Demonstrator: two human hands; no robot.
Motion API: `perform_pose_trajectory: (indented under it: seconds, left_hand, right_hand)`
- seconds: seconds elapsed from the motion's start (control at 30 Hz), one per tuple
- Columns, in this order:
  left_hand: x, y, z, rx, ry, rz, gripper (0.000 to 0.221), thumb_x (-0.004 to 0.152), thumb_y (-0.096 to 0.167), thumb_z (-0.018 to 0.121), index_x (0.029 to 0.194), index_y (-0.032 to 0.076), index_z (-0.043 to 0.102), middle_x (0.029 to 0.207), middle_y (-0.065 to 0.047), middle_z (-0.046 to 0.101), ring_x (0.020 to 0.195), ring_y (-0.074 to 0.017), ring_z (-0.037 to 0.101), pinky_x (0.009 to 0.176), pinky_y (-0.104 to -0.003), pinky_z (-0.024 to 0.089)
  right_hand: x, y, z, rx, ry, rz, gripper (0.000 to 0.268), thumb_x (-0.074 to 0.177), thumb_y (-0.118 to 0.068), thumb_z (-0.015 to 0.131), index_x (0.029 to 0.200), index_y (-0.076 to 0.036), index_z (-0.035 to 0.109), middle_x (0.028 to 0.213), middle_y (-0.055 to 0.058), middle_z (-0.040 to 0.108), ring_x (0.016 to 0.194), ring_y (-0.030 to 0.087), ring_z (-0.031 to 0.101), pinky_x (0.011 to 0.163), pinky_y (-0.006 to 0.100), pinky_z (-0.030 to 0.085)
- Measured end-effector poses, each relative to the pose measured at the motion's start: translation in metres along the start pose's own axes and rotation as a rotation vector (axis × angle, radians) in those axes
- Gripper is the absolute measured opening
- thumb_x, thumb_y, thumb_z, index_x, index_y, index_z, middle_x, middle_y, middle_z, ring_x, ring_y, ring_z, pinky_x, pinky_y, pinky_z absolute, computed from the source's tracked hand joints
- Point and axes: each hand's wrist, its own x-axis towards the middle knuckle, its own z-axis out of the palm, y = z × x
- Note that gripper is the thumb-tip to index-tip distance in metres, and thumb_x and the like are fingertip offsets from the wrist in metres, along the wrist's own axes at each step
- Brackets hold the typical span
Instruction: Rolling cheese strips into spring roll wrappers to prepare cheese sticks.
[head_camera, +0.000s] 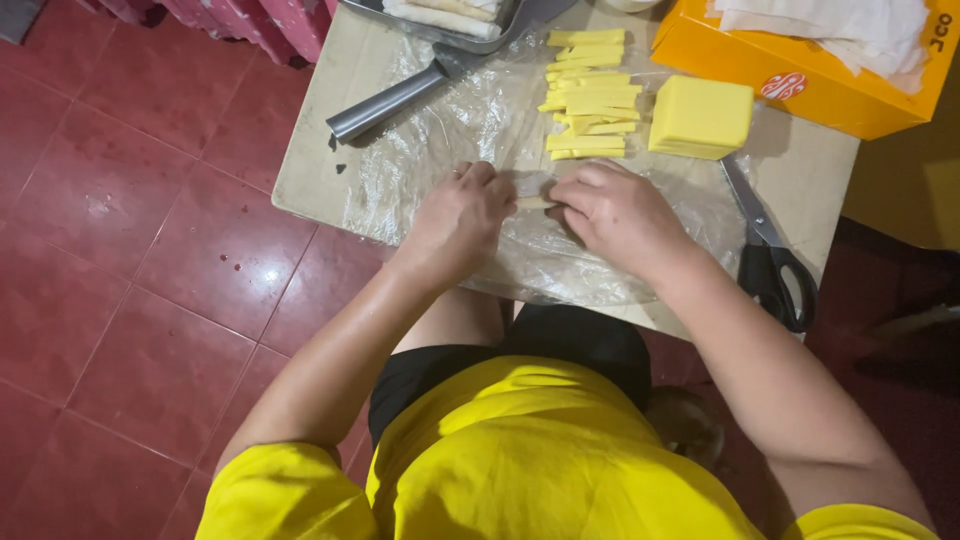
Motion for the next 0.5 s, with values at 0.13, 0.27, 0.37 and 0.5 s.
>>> perform_pose_trajectory:
  seconds: [0.13,0.27,0.37,0.5]
  left_hand:
    - [0.001,0.008,0.006,-0.077,-0.114,-0.276,0.012,0.095,0.012,0.062,0.088,0.009,0.07,0.082,-0.006,0.059,0.081,-0.0264,0.059,0.067,-0.036,0.047]
    - [0.005,0.013,-0.001,-0.072,-0.17,-0.361,0.015,0.098,0.019,0.061,0.093,0.008,0.069,0.089,-0.008,0.055,0.087,-0.0303,0.058,0.069,-0.039,0.046]
    - [0.0,0.008,0.014,-0.091,-0.153,-0.338,0.02,0.099,0.021,0.061,0.087,0.008,0.07,0.087,-0.008,0.054,0.085,-0.0299,0.057,0.068,-0.038,0.046]
    - [-0.005,0.005,0.014,-0.037,-0.01,-0.217,0.019,0.099,0.015,0.057,0.084,0.012,0.068,0.08,-0.006,0.052,0.077,-0.0267,0.055,0.064,-0.035,0.045]
  right_hand:
    - [0.004,0.006,0.001,0.004,-0.07,0.032,0.019,0.089,-0.009,0.073,0.108,-0.008,0.077,0.1,0.008,0.071,0.097,0.026,0.068,0.087,0.038,0.059]
    - [0.005,0.015,0.007,-0.043,-0.098,0.028,0.015,0.091,-0.013,0.072,0.105,-0.01,0.075,0.1,0.005,0.07,0.098,0.025,0.068,0.085,0.037,0.059]
    - [0.012,0.012,0.002,0.013,-0.173,0.093,0.014,0.093,-0.009,0.069,0.105,-0.009,0.077,0.101,0.003,0.07,0.096,0.021,0.068,0.085,0.034,0.059]
    - [0.012,0.016,0.001,0.047,-0.149,0.082,0.015,0.092,-0.009,0.07,0.105,-0.009,0.076,0.1,0.004,0.069,0.098,0.024,0.069,0.086,0.036,0.058]
